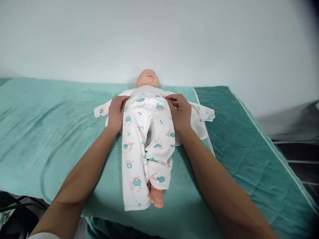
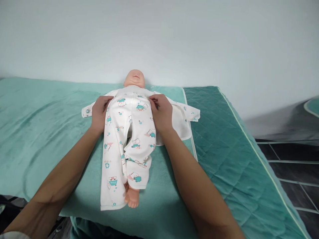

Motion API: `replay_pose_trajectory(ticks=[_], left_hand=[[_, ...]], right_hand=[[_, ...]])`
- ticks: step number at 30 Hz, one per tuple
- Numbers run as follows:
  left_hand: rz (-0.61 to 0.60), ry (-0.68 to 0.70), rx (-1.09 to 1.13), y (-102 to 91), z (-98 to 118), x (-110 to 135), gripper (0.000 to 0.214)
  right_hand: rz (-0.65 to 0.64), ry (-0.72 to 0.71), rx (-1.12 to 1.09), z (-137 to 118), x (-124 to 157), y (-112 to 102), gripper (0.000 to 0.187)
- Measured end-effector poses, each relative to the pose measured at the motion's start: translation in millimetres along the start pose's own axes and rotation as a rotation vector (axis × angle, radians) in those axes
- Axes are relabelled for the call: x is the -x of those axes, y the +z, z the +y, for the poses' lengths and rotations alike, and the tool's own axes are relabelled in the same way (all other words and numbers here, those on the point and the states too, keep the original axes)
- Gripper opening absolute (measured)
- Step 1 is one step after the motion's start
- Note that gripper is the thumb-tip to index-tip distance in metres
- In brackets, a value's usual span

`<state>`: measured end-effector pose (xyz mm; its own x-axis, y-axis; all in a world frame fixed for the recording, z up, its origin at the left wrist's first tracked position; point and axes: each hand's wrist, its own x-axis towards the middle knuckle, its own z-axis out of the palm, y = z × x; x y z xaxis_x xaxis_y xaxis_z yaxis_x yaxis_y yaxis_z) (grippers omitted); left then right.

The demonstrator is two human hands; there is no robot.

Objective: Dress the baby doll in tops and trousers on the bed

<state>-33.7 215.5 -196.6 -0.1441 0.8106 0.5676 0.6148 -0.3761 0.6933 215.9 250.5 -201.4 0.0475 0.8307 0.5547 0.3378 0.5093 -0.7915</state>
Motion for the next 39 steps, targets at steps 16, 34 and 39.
replay_pose_trajectory(ticks=[16,34,39], left_hand=[[-0.346,0.049,0.251,0.4,-8,-44,0.022],[-0.410,-0.025,0.374,2.6,5,-38,0.028],[-0.413,-0.113,0.417,10.5,4,-42,0.031]], right_hand=[[-0.443,0.067,-0.314,13,-37,4,0.022],[-0.613,0.146,-0.379,-6,-34,-4,0.034],[-0.533,0.117,-0.312,4,-38,5,0.041]])
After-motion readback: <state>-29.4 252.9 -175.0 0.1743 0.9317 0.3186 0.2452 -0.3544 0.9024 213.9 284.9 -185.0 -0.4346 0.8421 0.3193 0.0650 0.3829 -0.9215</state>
